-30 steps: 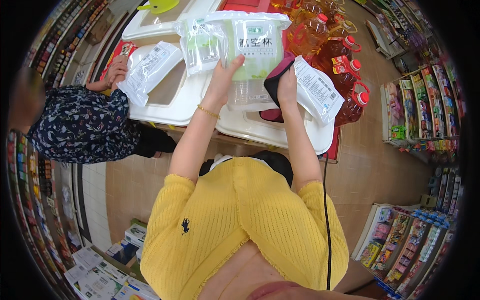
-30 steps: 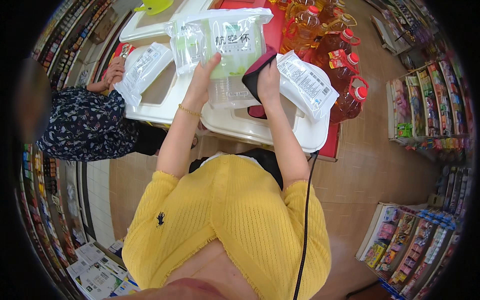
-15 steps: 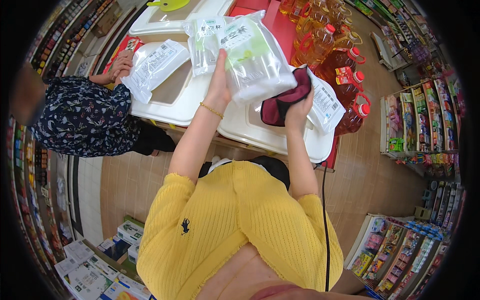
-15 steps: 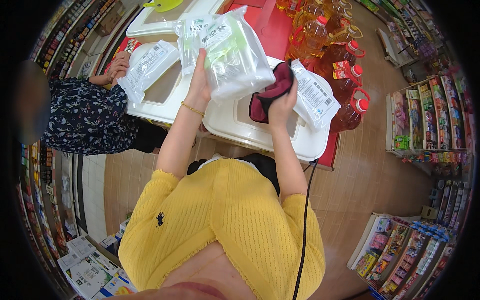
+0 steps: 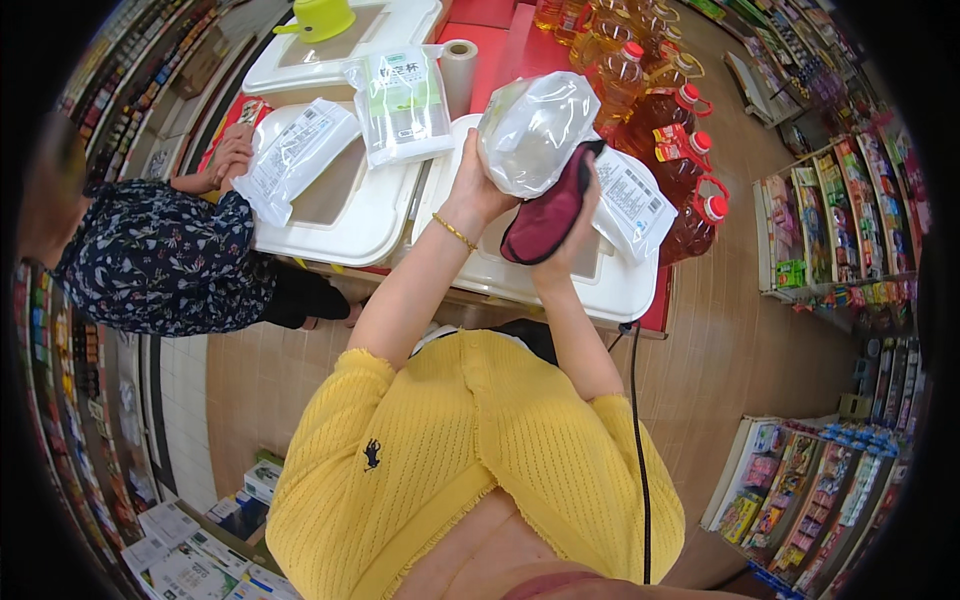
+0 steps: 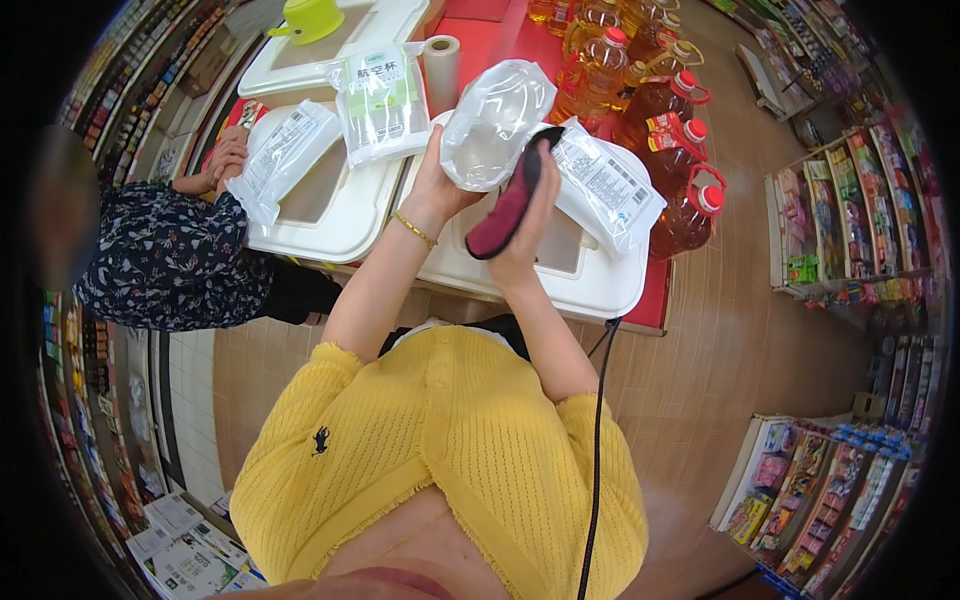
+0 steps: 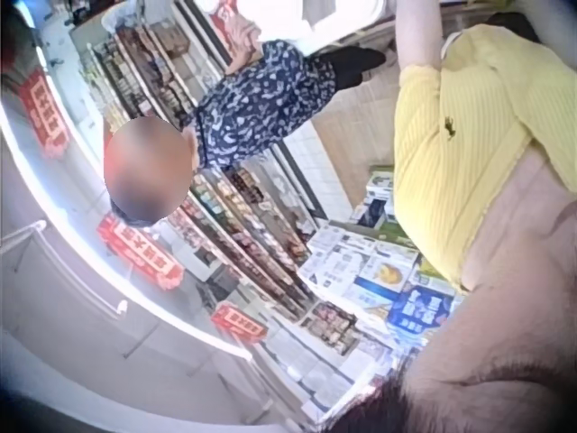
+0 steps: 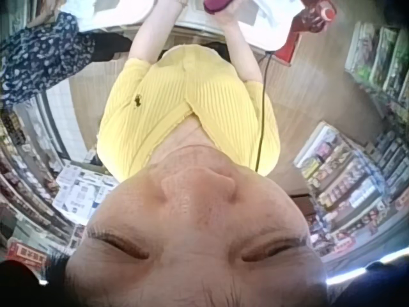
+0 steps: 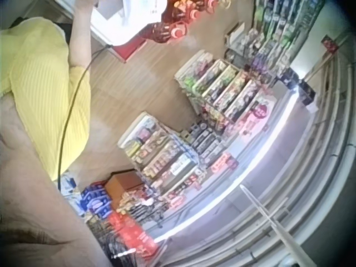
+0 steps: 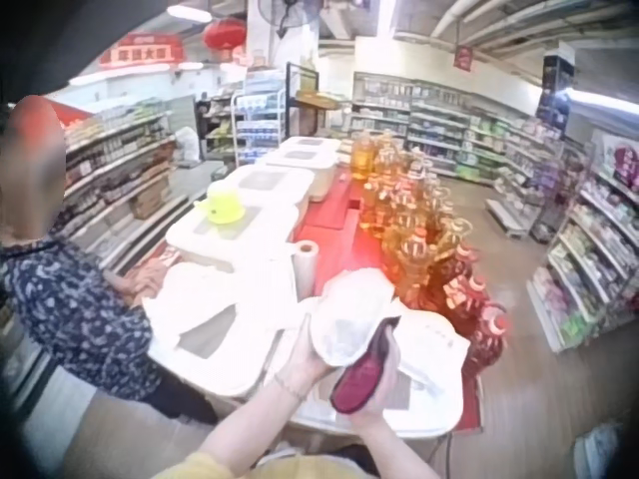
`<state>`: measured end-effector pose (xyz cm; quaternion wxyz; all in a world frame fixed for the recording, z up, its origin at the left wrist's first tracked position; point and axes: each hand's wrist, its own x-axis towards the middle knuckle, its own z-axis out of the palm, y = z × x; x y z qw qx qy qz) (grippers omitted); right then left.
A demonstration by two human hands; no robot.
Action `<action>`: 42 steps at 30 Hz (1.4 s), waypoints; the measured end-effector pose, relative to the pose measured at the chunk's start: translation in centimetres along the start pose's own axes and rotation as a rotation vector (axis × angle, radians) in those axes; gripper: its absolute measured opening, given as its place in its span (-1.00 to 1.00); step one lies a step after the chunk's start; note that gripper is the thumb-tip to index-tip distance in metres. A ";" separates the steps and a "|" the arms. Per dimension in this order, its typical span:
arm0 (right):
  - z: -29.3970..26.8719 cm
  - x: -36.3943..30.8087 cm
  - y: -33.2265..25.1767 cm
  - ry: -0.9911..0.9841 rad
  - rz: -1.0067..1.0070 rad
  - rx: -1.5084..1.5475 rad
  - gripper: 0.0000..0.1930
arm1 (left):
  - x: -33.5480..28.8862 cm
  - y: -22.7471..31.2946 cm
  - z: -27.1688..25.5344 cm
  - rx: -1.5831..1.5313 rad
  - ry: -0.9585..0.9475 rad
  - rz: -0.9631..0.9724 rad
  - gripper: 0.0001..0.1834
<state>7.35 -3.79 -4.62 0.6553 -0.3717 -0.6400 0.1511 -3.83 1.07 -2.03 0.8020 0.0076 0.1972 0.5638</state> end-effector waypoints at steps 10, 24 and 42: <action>-0.3 -0.3 0.5 -0.081 0.296 0.111 -0.48 | 1.2 -1.4 -1.4 0.029 -0.005 0.086 -0.39; -2.0 1.7 1.9 0.182 0.275 0.335 -0.49 | 1.5 -2.5 -5.2 0.296 -0.019 -0.098 -0.38; 1.2 -4.5 2.3 -0.403 0.047 0.265 -0.51 | -3.3 1.3 -8.4 1.177 0.126 0.509 -0.21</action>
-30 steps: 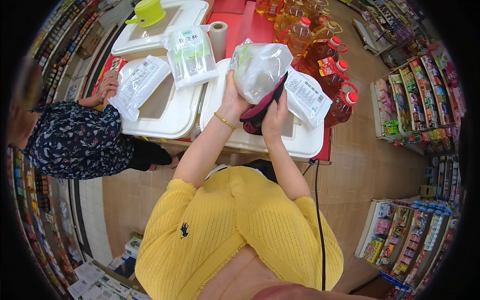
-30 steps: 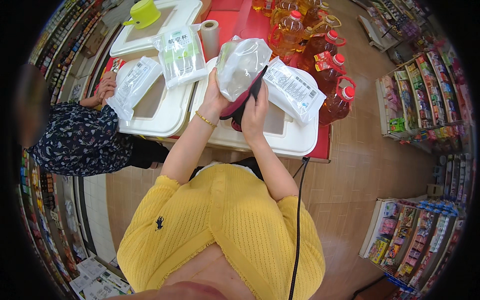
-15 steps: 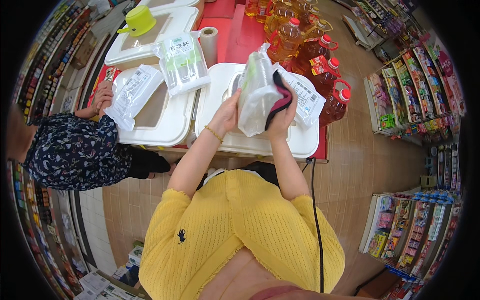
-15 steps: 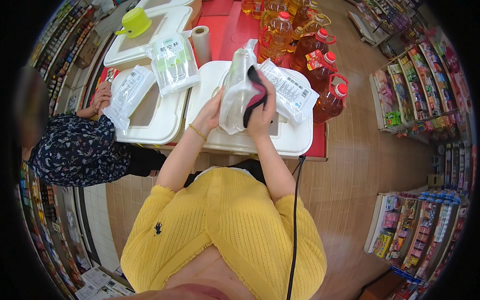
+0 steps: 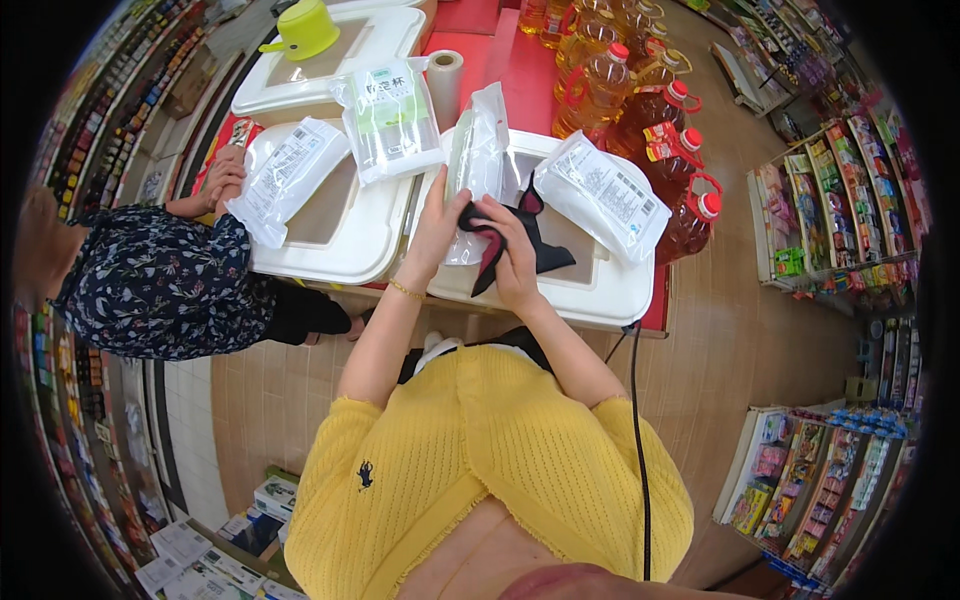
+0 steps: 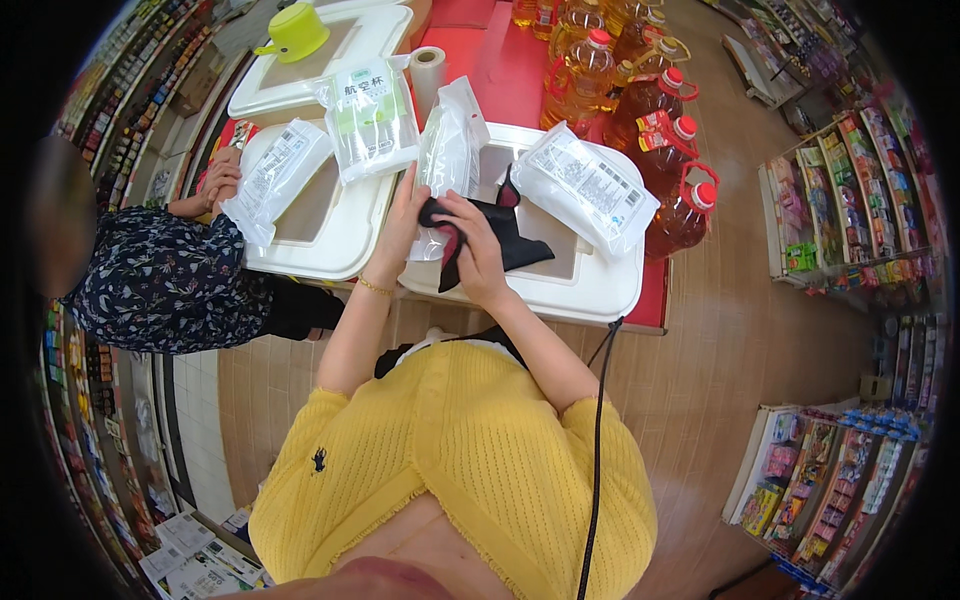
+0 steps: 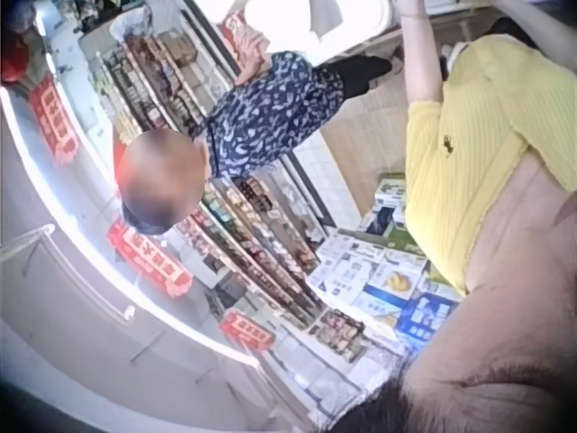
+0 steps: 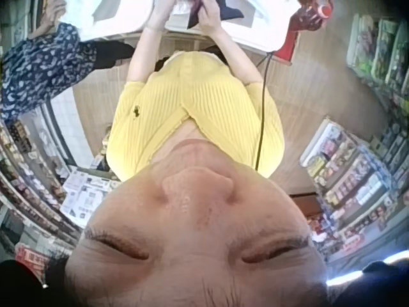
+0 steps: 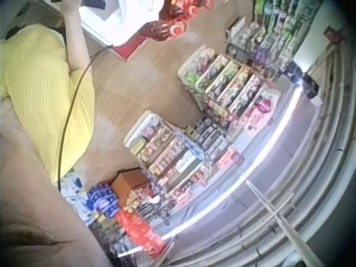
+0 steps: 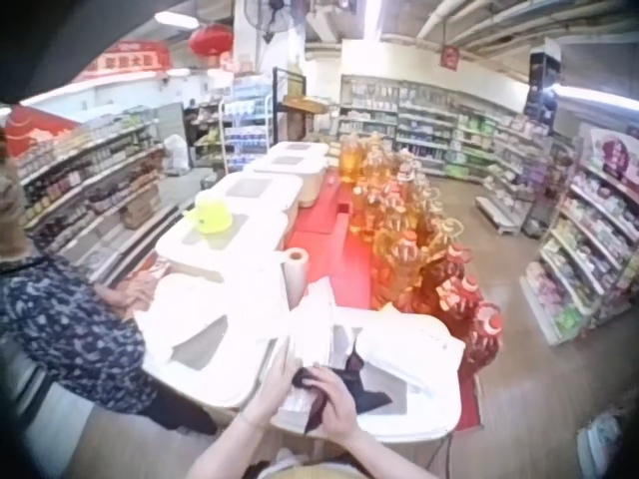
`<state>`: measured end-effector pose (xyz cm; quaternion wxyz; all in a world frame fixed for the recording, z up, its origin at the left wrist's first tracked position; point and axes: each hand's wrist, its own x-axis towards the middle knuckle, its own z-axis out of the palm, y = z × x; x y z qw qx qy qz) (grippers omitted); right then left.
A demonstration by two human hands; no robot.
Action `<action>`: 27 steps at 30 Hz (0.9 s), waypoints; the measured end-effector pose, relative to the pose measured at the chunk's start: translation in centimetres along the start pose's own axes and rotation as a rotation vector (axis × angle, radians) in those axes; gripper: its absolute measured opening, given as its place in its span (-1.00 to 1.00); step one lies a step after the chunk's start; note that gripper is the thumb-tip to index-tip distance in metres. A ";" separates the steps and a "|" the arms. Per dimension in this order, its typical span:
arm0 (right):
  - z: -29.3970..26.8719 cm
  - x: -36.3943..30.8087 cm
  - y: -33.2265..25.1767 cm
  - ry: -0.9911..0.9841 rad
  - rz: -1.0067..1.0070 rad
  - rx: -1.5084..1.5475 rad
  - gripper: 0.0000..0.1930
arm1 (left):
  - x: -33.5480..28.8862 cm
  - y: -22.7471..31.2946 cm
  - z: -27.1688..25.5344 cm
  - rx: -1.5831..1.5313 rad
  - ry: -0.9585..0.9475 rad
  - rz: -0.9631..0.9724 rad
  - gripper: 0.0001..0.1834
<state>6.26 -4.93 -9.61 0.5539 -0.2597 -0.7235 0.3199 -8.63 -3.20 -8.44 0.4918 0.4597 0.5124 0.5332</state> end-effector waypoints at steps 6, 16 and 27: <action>1.7 0.3 3.5 0.129 0.196 -0.154 -0.62 | 0.1 0.7 -2.1 0.382 0.031 0.039 0.15; 1.7 4.3 1.2 0.052 0.045 -0.292 -0.49 | -1.0 -0.6 -2.1 0.212 0.014 0.192 0.04; 0.9 11.9 5.5 0.253 0.365 -0.195 -0.28 | -2.0 0.9 0.5 0.510 0.052 0.330 0.07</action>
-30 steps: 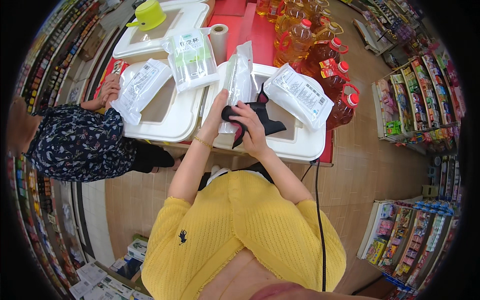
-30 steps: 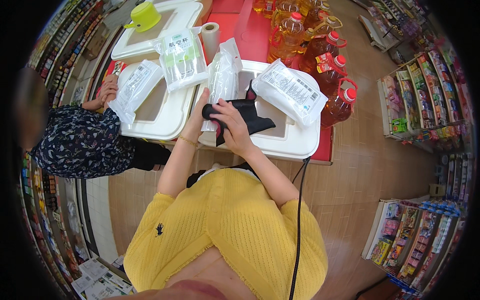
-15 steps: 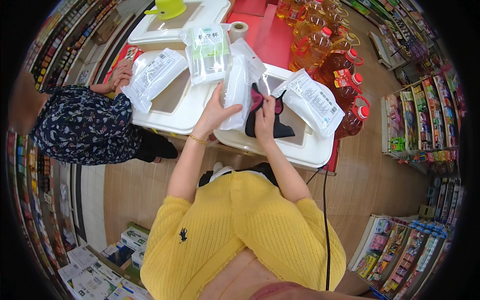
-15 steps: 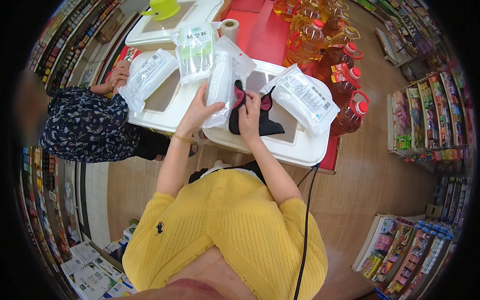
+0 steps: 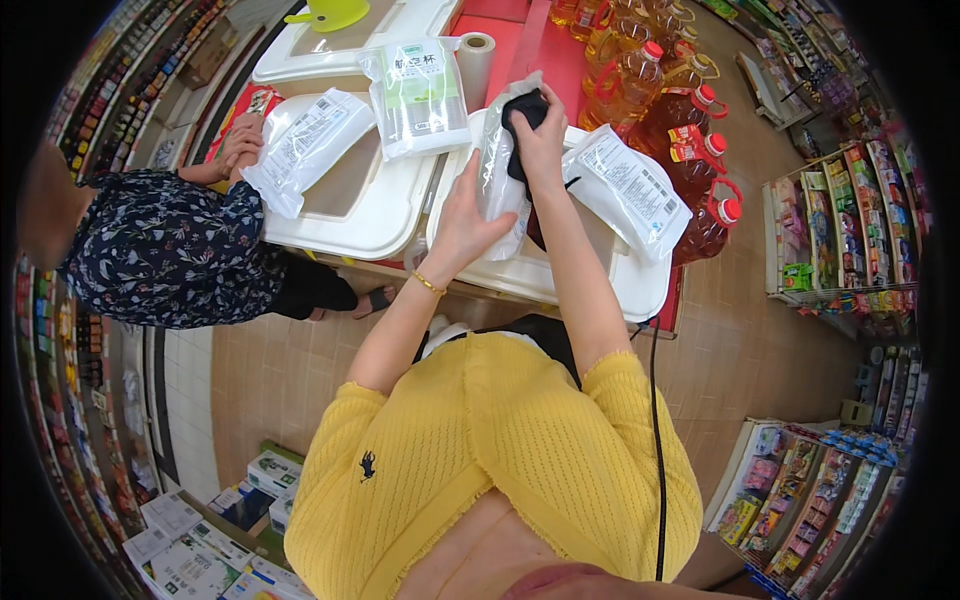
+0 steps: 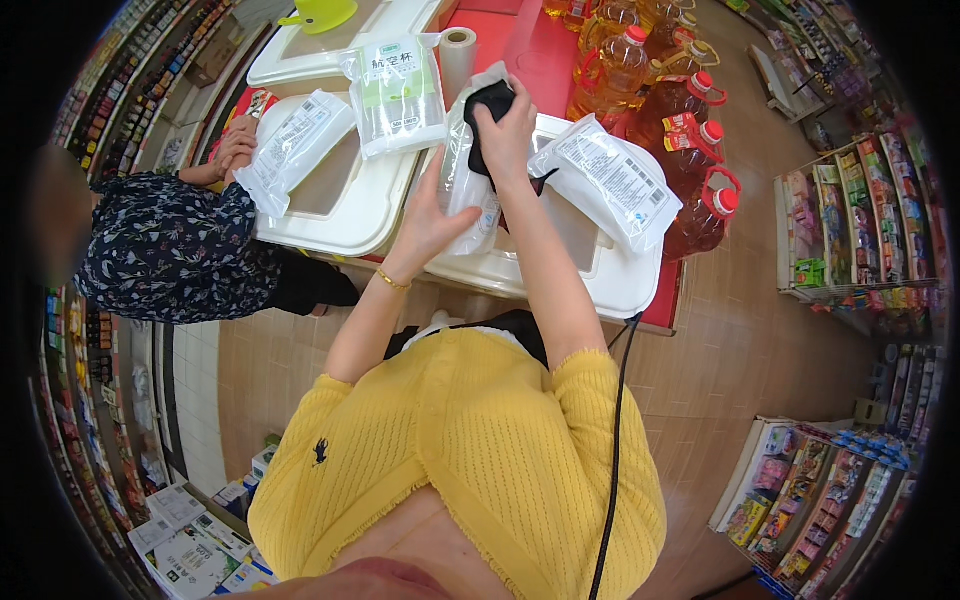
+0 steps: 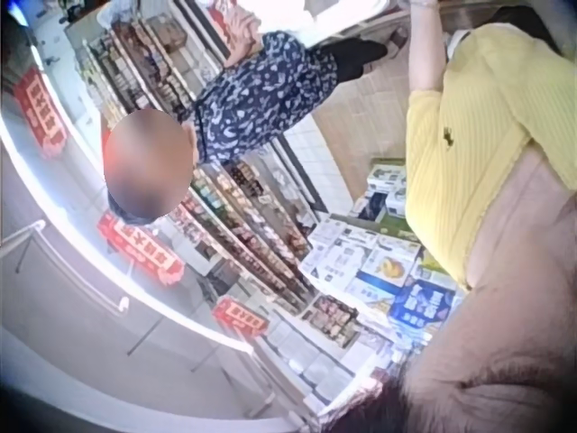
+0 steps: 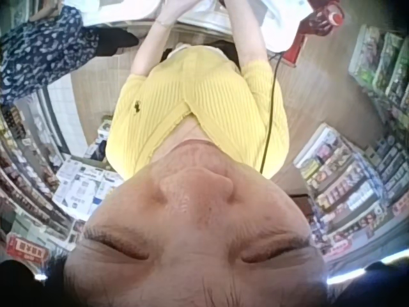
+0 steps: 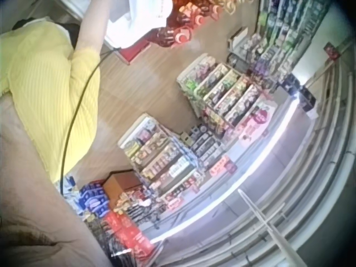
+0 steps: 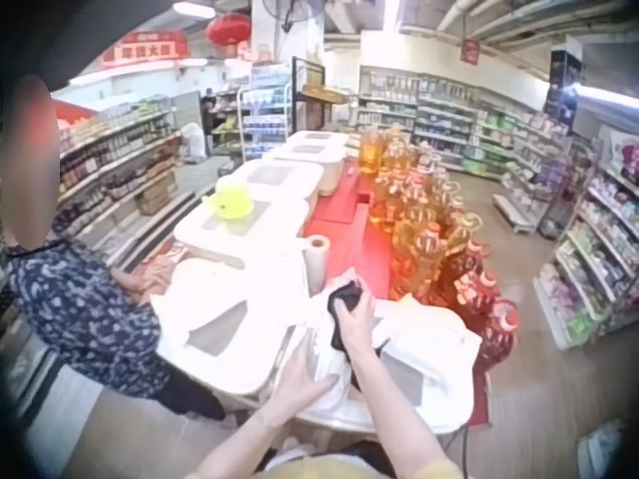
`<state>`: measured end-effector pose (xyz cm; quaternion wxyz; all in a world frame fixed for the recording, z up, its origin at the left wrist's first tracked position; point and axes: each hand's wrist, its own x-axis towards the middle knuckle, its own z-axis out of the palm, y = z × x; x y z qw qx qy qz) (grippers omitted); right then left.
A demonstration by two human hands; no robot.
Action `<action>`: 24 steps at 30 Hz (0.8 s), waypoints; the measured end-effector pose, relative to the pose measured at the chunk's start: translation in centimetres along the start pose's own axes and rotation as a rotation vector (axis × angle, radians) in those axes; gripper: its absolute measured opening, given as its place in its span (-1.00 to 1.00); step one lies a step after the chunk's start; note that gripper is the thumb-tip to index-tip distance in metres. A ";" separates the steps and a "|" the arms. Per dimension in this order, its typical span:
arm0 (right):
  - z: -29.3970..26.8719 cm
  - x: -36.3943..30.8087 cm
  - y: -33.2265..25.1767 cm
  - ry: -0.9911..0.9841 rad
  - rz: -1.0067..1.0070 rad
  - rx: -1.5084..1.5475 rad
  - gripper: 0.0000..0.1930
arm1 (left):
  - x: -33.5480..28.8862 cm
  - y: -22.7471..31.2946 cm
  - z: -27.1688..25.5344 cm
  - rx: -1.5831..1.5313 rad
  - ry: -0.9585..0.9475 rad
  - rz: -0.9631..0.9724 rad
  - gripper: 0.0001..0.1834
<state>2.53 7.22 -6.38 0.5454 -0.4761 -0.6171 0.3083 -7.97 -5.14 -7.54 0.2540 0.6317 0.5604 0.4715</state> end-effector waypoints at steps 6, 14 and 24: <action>-1.3 -5.9 0.9 -0.079 -0.024 -0.005 -0.14 | 0.2 -0.1 1.1 0.067 0.030 0.000 -0.02; -0.8 -7.1 1.1 -0.088 0.169 0.182 0.03 | 0.5 -1.1 1.0 0.050 0.072 -0.006 0.05; 1.1 1.8 2.5 0.022 0.481 0.153 0.03 | 0.7 -1.0 1.0 0.089 0.048 0.050 0.06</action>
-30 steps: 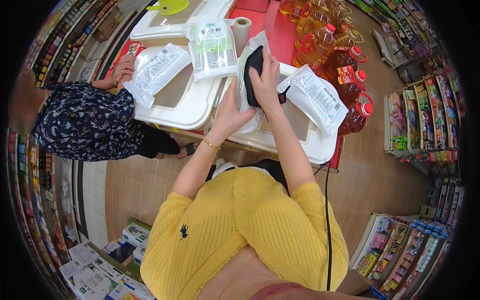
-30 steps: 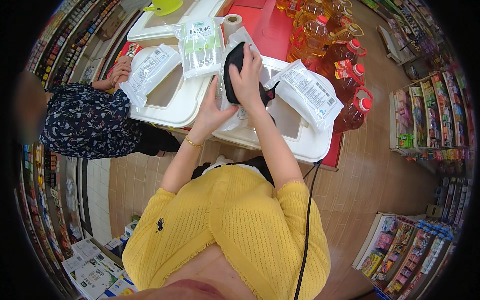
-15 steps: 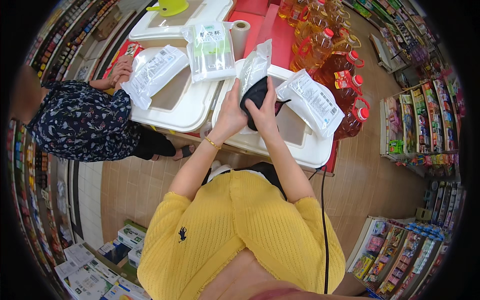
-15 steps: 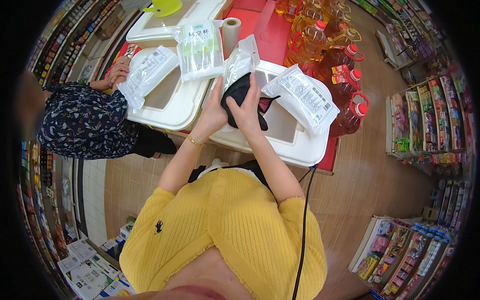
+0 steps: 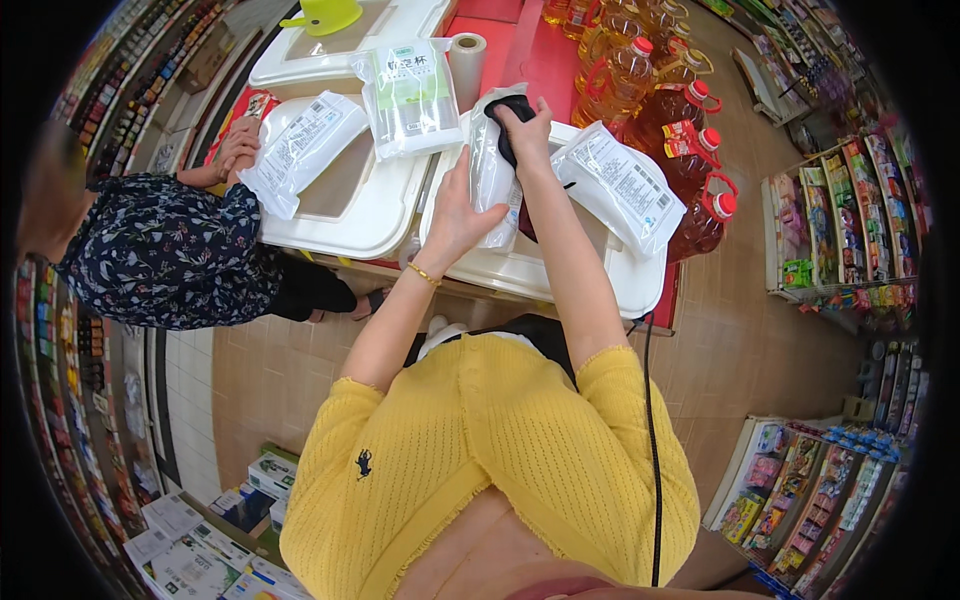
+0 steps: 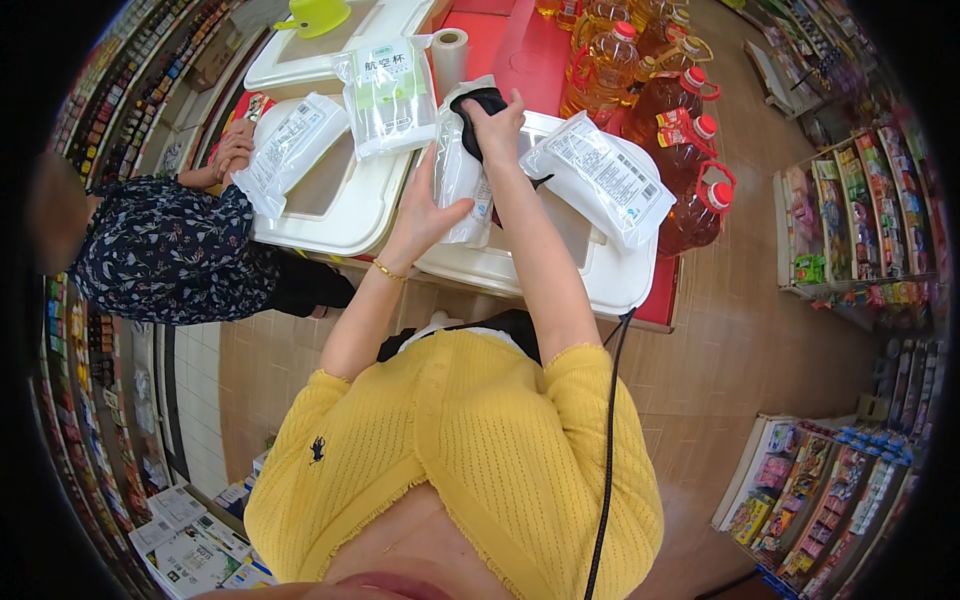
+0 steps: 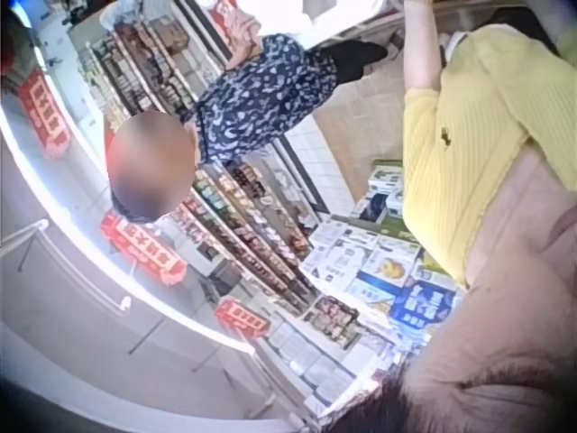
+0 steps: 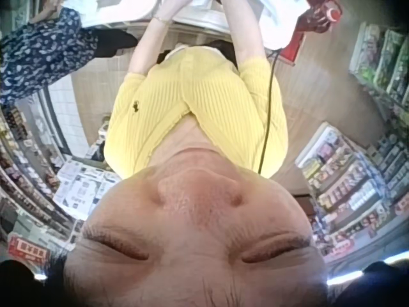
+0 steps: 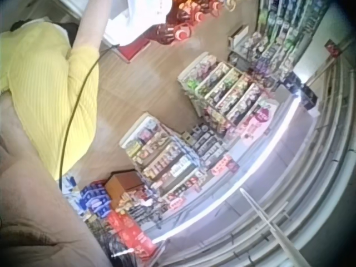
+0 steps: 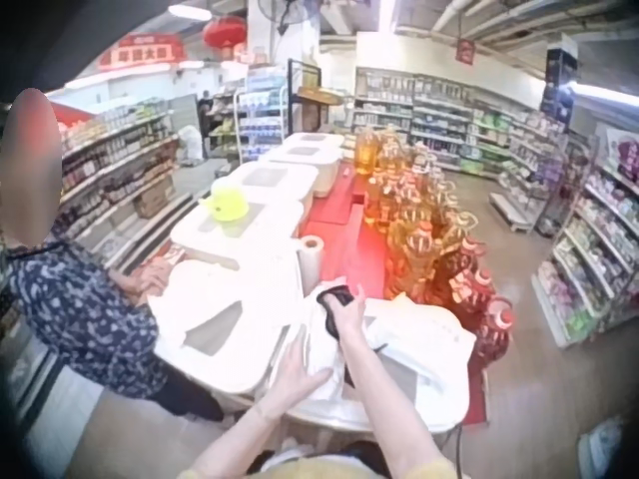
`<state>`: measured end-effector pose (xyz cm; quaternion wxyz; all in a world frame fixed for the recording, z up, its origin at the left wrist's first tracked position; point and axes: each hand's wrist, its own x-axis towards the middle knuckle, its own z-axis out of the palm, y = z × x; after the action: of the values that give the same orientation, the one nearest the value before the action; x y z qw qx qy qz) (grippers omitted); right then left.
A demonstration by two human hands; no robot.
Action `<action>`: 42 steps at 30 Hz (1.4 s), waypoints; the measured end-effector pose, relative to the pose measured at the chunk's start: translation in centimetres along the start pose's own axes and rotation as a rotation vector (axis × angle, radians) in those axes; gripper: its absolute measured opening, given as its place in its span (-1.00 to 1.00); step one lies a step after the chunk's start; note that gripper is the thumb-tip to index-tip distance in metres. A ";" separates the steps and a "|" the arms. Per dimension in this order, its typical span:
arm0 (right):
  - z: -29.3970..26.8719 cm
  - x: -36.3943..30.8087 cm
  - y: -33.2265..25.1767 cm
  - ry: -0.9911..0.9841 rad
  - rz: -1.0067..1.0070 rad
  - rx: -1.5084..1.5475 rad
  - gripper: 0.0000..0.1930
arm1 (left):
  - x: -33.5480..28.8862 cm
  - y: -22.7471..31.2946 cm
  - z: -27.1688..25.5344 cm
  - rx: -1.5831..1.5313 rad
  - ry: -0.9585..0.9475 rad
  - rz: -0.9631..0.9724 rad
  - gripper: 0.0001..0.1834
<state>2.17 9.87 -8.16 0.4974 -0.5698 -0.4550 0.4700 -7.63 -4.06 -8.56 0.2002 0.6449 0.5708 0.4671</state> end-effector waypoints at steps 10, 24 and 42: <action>-2.5 -5.9 -0.8 -0.047 0.021 0.259 -0.16 | -0.6 1.9 -0.1 -0.050 -0.078 -0.102 0.08; -2.5 -0.2 0.2 0.166 -0.040 -0.121 0.04 | 0.2 1.2 0.7 0.068 -0.062 0.060 0.05; -4.6 -4.7 -0.9 0.005 -0.401 -0.138 -0.53 | -1.0 3.6 1.2 0.097 -0.033 -0.012 0.05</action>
<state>6.04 4.70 -6.55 0.5419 -0.5019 -0.5890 0.3279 -4.55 -5.61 -6.62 0.1807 0.6581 0.5931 0.4272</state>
